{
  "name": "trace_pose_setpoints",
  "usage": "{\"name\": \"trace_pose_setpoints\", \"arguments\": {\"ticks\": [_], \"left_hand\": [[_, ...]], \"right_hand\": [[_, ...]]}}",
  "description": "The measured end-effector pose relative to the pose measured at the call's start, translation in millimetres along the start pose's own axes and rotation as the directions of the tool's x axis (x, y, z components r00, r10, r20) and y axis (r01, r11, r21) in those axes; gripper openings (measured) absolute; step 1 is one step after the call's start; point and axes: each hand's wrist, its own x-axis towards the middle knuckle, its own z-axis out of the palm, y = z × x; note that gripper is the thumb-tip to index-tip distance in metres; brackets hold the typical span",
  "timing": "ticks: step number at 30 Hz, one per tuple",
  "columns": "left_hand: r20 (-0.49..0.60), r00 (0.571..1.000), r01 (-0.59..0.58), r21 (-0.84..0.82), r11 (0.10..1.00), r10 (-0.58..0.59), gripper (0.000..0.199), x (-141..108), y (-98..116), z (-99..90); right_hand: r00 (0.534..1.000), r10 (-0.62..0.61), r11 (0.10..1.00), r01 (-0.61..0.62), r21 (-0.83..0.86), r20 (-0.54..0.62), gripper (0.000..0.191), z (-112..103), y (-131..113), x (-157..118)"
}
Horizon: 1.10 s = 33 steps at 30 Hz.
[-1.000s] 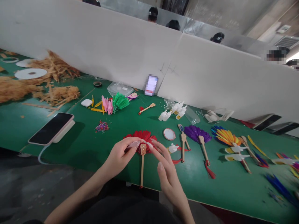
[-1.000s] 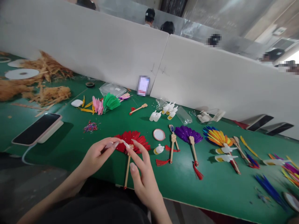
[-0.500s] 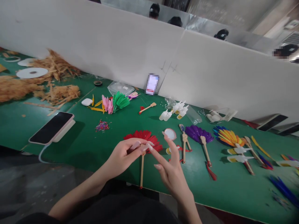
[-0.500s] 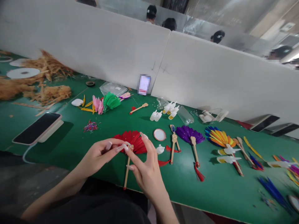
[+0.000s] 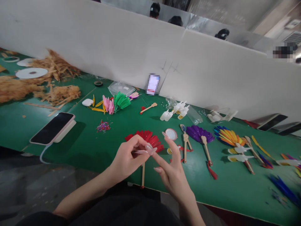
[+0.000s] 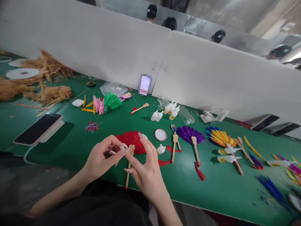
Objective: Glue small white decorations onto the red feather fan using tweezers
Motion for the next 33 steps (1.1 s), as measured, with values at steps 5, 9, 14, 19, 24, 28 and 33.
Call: {"name": "trace_pose_setpoints", "arguments": {"ticks": [5, 9, 14, 19, 24, 28, 33], "left_hand": [[0.082, 0.995, -0.053, 0.055, 0.997, 0.049, 0.011, -1.7, 0.9, -4.5], [0.184, 0.971, -0.189, 0.187, 0.964, 0.155, 0.020, -2.1, -1.7, -13.6], [0.196, 0.942, -0.317, 0.247, 0.916, 0.273, 0.024, -7.0, -4.2, -15.5], [0.125, 0.931, -0.364, 0.218, 0.906, 0.344, 0.030, -14.5, 2.1, -9.3], [0.094, 0.934, -0.357, 0.212, 0.910, 0.345, 0.029, -22.7, 12.8, -7.1], [0.083, 0.962, -0.271, 0.156, 0.950, 0.261, 0.026, -29.3, 23.1, -7.6], [0.089, 0.971, -0.234, 0.134, 0.963, 0.224, 0.029, -37.3, 31.7, -9.8]], "right_hand": [[0.999, -0.047, 0.994, 0.046, -0.094, -0.010, 0.036, -5.7, -2.7, 2.3], [0.996, -0.090, 0.989, 0.088, -0.118, -0.009, 0.033, -13.1, -6.7, 8.2], [0.994, -0.110, 0.988, 0.108, -0.107, -0.019, 0.034, -19.7, -13.2, 12.6], [0.990, -0.138, 0.984, 0.134, -0.115, -0.034, 0.033, -24.6, -21.2, 13.1], [0.988, -0.149, 0.983, 0.142, -0.118, -0.050, 0.034, -29.9, -30.7, 10.7], [0.987, -0.149, 0.978, 0.139, -0.156, -0.053, 0.036, -32.1, -38.2, 7.7], [0.988, -0.148, 0.968, 0.136, -0.212, -0.041, 0.039, -36.2, -48.8, 2.5]]}}
